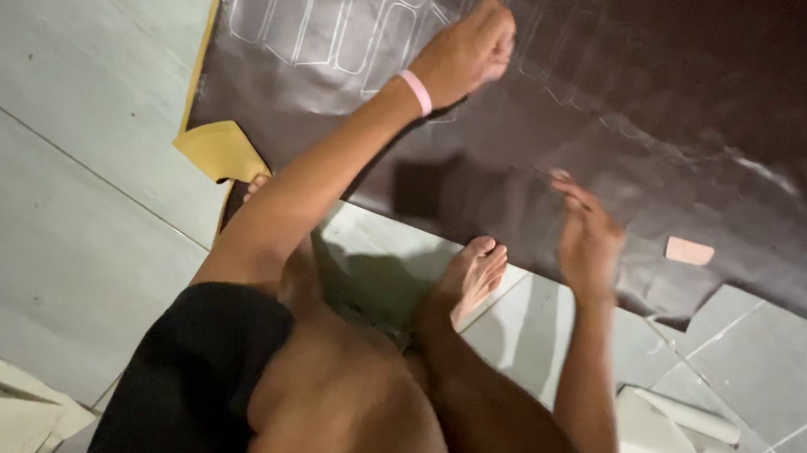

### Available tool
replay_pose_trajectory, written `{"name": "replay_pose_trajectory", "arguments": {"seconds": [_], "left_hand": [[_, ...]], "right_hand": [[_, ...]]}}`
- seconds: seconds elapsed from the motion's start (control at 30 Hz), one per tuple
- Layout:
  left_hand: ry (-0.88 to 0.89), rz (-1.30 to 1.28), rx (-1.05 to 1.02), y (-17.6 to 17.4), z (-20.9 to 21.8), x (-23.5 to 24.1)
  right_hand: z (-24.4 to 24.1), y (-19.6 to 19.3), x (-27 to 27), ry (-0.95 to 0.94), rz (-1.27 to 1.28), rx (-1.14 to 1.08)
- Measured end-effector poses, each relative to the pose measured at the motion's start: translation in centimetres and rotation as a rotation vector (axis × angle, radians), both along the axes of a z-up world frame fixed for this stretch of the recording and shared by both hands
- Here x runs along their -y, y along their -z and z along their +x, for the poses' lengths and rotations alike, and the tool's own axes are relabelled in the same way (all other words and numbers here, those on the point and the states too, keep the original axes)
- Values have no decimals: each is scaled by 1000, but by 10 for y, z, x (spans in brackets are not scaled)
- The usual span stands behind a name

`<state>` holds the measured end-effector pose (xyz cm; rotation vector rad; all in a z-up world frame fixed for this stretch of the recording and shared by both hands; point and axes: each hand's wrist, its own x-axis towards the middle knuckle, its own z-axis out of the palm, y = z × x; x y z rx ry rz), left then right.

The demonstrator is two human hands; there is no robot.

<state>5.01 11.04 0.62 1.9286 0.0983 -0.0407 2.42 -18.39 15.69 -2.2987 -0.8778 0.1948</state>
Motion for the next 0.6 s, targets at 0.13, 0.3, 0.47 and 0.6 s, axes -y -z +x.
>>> {"name": "replay_pose_trajectory", "arguments": {"seconds": [0.13, 0.3, 0.47, 0.6], "left_hand": [[461, 548, 216, -17, -45, 50], [193, 315, 380, -14, -137, 33], [-528, 160, 261, -11, -219, -47], [-624, -207, 220, -30, -192, -98]], "right_hand": [[-20, -52, 80, 173, -150, -35], [-48, -132, 187, 42, -191, 287], [-93, -176, 247, 197, -242, 297], [-34, -115, 214, 196, -230, 333]]}}
